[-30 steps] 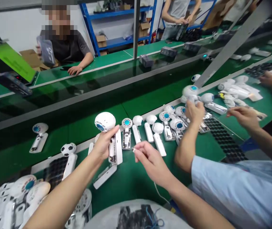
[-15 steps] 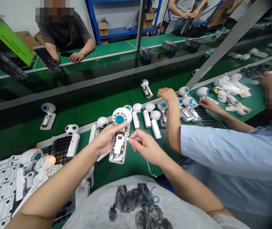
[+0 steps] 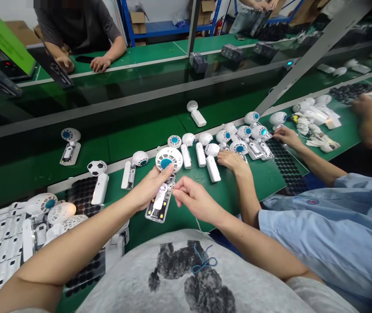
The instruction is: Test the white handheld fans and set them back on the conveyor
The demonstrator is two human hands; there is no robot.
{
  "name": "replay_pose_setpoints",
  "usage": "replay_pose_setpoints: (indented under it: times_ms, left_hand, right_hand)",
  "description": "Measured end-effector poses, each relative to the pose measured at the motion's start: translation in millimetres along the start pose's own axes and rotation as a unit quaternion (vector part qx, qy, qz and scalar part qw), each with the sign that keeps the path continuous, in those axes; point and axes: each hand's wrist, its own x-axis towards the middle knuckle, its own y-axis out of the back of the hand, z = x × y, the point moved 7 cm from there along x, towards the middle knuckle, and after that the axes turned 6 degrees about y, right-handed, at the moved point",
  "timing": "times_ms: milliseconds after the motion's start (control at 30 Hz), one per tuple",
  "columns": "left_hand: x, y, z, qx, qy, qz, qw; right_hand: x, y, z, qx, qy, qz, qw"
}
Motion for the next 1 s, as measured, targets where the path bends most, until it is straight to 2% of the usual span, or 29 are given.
replay_pose_setpoints:
  times_ms: [133, 200, 267, 333, 433, 500, 567, 633, 700, 733, 800, 867, 900, 933, 1000]
  left_hand:
    - [3.7, 4.5, -5.0, 0.023, -0.011, 0.017, 1.000]
    - [7.3, 9.0, -6.2, 0.083, -0.028, 0.022, 0.996]
    - [14.9, 21.1, -1.6, 0.160, -0.059, 0.030, 0.985]
    - [27.7, 52.0, 14.1, 0.218, -0.106, 0.103, 0.965]
    - [54.6, 122.4, 47.1, 0.224, -0.141, 0.279, 0.923]
    - [84.8, 159.7, 60.9, 0.193, -0.121, 0.320, 0.920]
    - [120.7, 182.0, 68.3, 0.175, -0.098, 0.327, 0.924]
    - [152.2, 193.6, 70.5, 0.172, -0.079, 0.340, 0.921]
    - [170.7, 202.9, 70.3, 0.176, -0.057, 0.366, 0.912]
    - [172.6, 209.7, 71.3, 0.183, -0.047, 0.386, 0.903]
    - [160.7, 231.3, 77.4, 0.202, -0.039, 0.438, 0.875]
    - [130.0, 264.9, 87.5, 0.231, -0.035, 0.522, 0.820]
    - [110.8, 284.0, 91.7, 0.245, -0.026, 0.570, 0.784]
    - [87.9, 303.3, 95.1, 0.270, -0.004, 0.637, 0.722]
    - [62.7, 335.6, 88.9, 0.269, 0.048, 0.665, 0.695]
  right_hand:
    - [5.1, -4.6, 4.8, -0.011, -0.002, 0.005, 1.000]
    - [8.2, -5.5, 8.8, -0.015, -0.005, 0.012, 1.000]
    - [10.1, -1.8, 14.5, -0.008, -0.018, 0.026, 0.999]
    - [9.2, 9.7, 23.3, 0.027, -0.050, 0.058, 0.997]
    - [4.0, 38.1, 37.5, 0.128, -0.099, 0.149, 0.976]
    - [2.1, 51.9, 42.5, 0.176, -0.104, 0.191, 0.960]
    - [3.0, 54.4, 45.3, 0.192, -0.111, 0.188, 0.957]
    - [4.4, 51.4, 47.7, 0.193, -0.123, 0.174, 0.958]
    - [4.9, 50.2, 50.1, 0.190, -0.132, 0.167, 0.958]
    - [4.7, 51.9, 51.3, 0.188, -0.133, 0.170, 0.958]
    - [3.6, 59.0, 54.0, 0.185, -0.135, 0.181, 0.956]
    - [2.8, 67.1, 56.9, 0.183, -0.140, 0.189, 0.955]
    - [2.9, 70.6, 58.2, 0.184, -0.143, 0.190, 0.954]
    - [3.6, 73.2, 59.4, 0.184, -0.147, 0.191, 0.953]
    - [6.5, 75.8, 60.9, 0.186, -0.153, 0.188, 0.952]
